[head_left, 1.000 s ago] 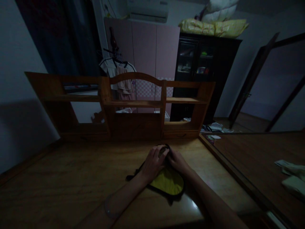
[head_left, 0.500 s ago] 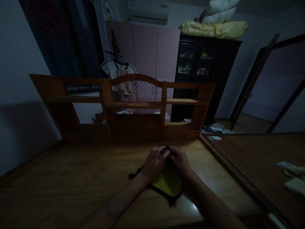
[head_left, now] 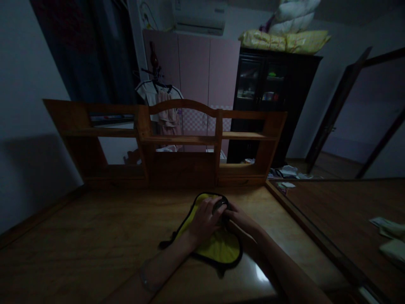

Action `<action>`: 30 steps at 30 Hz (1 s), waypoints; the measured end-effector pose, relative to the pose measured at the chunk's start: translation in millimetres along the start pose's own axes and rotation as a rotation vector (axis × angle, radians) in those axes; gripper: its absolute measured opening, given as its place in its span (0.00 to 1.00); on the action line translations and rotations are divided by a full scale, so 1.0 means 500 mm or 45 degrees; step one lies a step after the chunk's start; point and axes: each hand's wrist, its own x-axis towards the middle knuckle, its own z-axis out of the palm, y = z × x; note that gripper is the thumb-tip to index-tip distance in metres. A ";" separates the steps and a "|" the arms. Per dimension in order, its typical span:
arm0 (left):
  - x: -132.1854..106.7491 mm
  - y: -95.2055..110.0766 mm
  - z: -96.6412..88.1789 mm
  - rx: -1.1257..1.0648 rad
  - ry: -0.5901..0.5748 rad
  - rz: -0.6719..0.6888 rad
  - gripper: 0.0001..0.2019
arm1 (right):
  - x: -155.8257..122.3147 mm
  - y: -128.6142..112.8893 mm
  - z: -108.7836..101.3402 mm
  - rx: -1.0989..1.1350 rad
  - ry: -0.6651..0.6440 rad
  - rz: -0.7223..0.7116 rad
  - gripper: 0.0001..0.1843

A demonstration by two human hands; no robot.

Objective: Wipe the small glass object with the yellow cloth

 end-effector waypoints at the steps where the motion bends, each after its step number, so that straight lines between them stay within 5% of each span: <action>1: 0.001 0.001 -0.001 -0.004 0.001 0.004 0.32 | -0.001 0.000 -0.001 0.043 -0.007 0.015 0.20; 6: 0.007 0.002 -0.001 -0.059 0.008 -0.064 0.36 | 0.003 0.002 0.009 0.139 0.016 -0.062 0.21; 17: 0.007 0.001 0.004 -0.079 0.003 -0.139 0.36 | 0.009 0.026 0.027 -0.239 0.193 -0.273 0.17; 30: 0.004 0.002 0.001 -0.129 -0.030 -0.169 0.38 | 0.007 0.034 -0.007 -0.805 0.300 -0.141 0.16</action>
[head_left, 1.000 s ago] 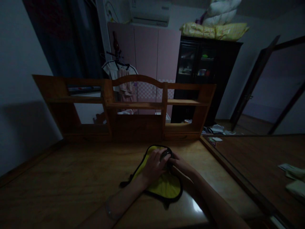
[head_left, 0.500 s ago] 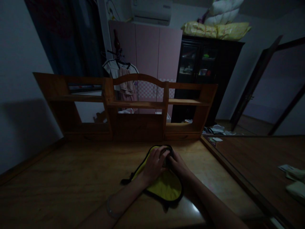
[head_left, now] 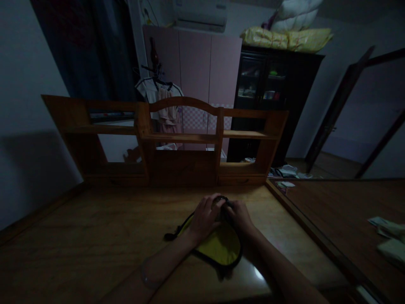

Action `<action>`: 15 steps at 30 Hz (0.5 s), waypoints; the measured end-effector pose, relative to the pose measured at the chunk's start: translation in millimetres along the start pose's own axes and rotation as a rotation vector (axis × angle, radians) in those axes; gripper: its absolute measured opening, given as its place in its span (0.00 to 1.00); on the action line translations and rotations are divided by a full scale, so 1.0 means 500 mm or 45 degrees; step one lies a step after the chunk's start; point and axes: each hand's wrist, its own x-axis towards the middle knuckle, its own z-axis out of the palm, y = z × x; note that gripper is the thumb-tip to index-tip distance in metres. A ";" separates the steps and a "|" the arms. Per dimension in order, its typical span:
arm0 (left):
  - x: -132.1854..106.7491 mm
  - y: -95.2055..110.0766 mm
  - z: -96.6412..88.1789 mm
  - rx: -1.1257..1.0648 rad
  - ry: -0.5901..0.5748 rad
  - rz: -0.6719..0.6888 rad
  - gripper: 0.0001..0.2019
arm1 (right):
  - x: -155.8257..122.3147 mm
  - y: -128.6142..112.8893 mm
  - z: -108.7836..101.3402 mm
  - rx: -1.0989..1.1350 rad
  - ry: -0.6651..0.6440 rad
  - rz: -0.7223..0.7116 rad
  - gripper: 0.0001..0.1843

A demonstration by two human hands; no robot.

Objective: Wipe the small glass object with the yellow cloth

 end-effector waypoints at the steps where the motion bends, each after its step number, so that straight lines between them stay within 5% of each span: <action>1: 0.001 0.000 0.000 -0.011 0.011 -0.011 0.38 | 0.000 0.000 0.002 -0.001 0.007 0.008 0.17; 8: 0.007 -0.001 -0.006 -0.030 0.086 -0.142 0.36 | -0.001 -0.017 0.006 0.102 -0.021 -0.023 0.18; 15: 0.006 0.001 -0.005 -0.073 0.093 -0.179 0.36 | 0.001 -0.020 0.013 0.564 -0.115 0.098 0.15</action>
